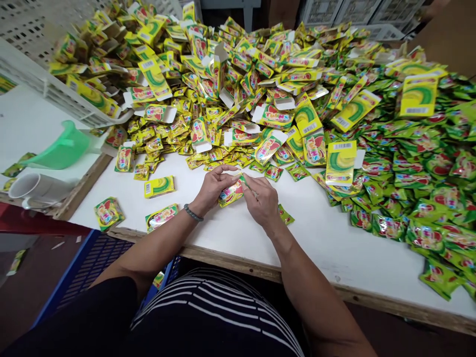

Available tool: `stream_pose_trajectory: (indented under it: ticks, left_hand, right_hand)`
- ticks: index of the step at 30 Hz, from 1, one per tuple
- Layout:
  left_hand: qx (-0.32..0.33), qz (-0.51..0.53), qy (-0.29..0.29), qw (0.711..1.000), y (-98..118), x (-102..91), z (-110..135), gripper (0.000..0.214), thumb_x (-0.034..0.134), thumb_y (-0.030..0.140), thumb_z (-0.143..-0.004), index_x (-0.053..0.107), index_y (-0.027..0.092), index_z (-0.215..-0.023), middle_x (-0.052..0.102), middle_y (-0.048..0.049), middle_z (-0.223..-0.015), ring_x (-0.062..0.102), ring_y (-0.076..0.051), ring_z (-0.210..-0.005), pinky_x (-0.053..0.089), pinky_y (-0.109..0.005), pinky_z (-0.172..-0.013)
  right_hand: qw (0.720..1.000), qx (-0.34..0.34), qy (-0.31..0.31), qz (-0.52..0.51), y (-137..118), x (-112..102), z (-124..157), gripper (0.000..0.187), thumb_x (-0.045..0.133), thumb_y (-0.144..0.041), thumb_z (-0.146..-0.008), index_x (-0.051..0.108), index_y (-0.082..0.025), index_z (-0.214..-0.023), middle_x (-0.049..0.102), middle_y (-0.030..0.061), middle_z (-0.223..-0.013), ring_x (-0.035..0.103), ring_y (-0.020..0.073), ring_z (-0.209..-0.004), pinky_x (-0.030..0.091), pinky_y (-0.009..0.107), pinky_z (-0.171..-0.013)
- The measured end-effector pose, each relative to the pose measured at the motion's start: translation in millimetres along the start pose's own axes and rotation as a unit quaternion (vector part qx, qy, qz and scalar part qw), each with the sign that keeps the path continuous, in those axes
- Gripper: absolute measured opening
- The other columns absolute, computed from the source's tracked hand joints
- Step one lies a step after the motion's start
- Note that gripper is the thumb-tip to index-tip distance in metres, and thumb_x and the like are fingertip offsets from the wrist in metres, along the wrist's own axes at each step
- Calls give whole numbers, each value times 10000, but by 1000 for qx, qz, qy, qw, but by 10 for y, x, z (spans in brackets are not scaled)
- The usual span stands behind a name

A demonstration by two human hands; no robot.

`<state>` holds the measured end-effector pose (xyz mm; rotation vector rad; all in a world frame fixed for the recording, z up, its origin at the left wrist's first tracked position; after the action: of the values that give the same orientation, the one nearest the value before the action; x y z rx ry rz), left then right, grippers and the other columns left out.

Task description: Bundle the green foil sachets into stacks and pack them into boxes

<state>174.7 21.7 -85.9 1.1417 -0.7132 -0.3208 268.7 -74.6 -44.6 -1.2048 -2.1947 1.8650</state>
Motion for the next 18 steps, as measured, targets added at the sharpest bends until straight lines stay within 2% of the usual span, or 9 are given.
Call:
stream_pose_trajectory:
  ticks: [3, 6, 9, 11, 12, 14, 16, 18]
  left_hand:
    - [-5, 25, 21, 999, -7, -26, 5, 537, 878, 371, -518, 618, 161, -938, 628, 57, -594, 570, -92, -538, 438, -233, -585]
    - [-2, 20, 38, 999, 12, -12, 20, 509, 858, 356, -542, 607, 169, -944, 611, 51, -591, 563, -104, -549, 428, -242, -583]
    - [-8, -37, 24, 999, 123, 20, 58, 446, 832, 369, -577, 600, 180, -907, 617, 28, -592, 542, -115, -539, 396, -248, -559]
    - [-20, -151, -21, 988, 277, 10, 125, 400, 834, 380, -569, 621, 178, -841, 599, 24, -549, 492, -110, -486, 332, -244, -514]
    - [-24, -237, -47, 970, 375, -33, 177, 374, 833, 384, -567, 638, 176, -809, 596, 22, -536, 470, -109, -467, 301, -245, -501]
    - [-22, -443, -78, 893, 597, -232, 301, 311, 801, 403, -602, 676, 179, -777, 630, 5, -566, 485, -122, -479, 294, -257, -510]
    - [-26, -583, -54, 810, 830, -575, 397, 260, 772, 386, -640, 708, 195, -804, 672, -9, -623, 552, -151, -551, 328, -261, -557]
    - [-43, -679, 14, 733, 1031, -962, 431, 284, 780, 401, -647, 719, 204, -842, 688, -27, -653, 597, -189, -631, 356, -267, -606]
  right_hand:
    - [1000, 7, 13, 18, -79, 67, 58, 461, 465, -381, -891, 650, -191, -1267, 690, 122, -1234, 630, 279, -1127, 482, 448, -999]
    - [999, 36, 0, -6, -88, 113, 73, 510, 449, -396, -906, 601, -145, -1323, 647, 151, -1302, 596, 295, -1203, 452, 444, -1041]
    - [996, 65, -36, -51, -4, 65, 55, 505, 490, -465, -901, 612, -185, -1303, 661, 118, -1289, 630, 287, -1153, 485, 436, -1005]
    - [996, 61, -48, -39, 110, -83, 41, 479, 553, -518, -859, 652, -225, -1225, 719, 94, -1166, 671, 278, -1045, 525, 438, -926]
    - [997, 57, -45, -2, 198, -193, 38, 464, 594, -549, -822, 679, -235, -1152, 745, 89, -1056, 682, 279, -967, 536, 446, -875]
    - [990, 52, -59, 113, 430, -376, 55, 426, 670, -599, -736, 709, -242, -966, 735, 101, -896, 670, 292, -846, 533, 462, -768]
    - [966, 47, -111, 229, 667, -427, 102, 458, 799, -580, -568, 688, -247, -863, 704, 125, -868, 647, 339, -834, 509, 470, -678]
    - [931, 97, -177, 305, 915, -391, 174, 433, 860, -460, -471, 650, -240, -780, 669, 111, -771, 638, 331, -745, 470, 420, -581]
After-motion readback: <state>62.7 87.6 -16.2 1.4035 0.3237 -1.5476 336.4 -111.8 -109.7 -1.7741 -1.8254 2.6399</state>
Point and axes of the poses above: each hand's wrist, its own z-axis away from the middle knuckle, its own x-axis out of the palm, y = z × x, the point moved 10 cm from there along -z, towards the middle knuckle
